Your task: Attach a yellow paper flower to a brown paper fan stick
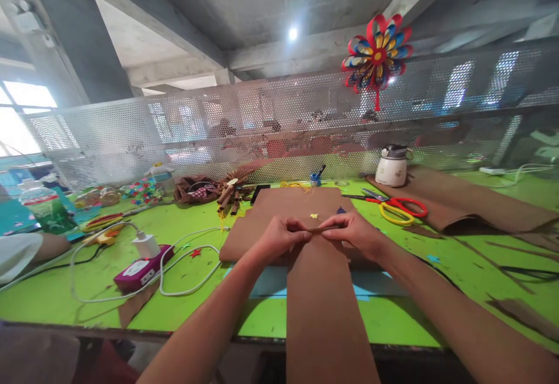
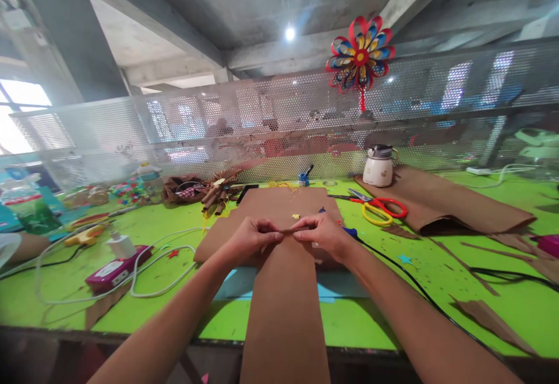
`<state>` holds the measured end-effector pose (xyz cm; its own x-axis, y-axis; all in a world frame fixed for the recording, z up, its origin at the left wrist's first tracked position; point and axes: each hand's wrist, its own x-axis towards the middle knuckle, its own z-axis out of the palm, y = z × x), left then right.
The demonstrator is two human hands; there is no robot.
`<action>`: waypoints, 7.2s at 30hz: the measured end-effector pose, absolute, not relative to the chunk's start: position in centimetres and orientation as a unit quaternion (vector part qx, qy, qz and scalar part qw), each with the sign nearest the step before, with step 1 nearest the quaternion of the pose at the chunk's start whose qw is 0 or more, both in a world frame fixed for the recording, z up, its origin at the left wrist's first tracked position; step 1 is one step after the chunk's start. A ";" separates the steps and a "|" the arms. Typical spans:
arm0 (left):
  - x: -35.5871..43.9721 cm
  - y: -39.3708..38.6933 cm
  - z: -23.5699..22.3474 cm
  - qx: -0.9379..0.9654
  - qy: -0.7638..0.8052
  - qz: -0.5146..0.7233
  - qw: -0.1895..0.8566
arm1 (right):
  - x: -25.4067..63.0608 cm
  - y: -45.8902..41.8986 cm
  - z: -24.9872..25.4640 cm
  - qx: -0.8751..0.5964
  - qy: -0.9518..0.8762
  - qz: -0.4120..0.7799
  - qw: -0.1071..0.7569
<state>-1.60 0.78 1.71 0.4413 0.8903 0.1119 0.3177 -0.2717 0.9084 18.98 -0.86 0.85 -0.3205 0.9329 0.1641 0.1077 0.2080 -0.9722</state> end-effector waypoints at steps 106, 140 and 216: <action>-1.9 0.3 3.5 0.883 0.340 0.194 0.258 | 19.7 -0.7 1.2 -0.385 -0.735 0.433 0.352; -2.3 -0.3 4.0 0.839 0.364 0.217 0.342 | 20.4 0.3 0.9 -0.395 -0.729 0.381 0.409; -1.7 0.0 3.5 0.686 0.398 0.279 0.542 | 18.5 -1.5 1.5 -0.377 -0.819 0.296 0.317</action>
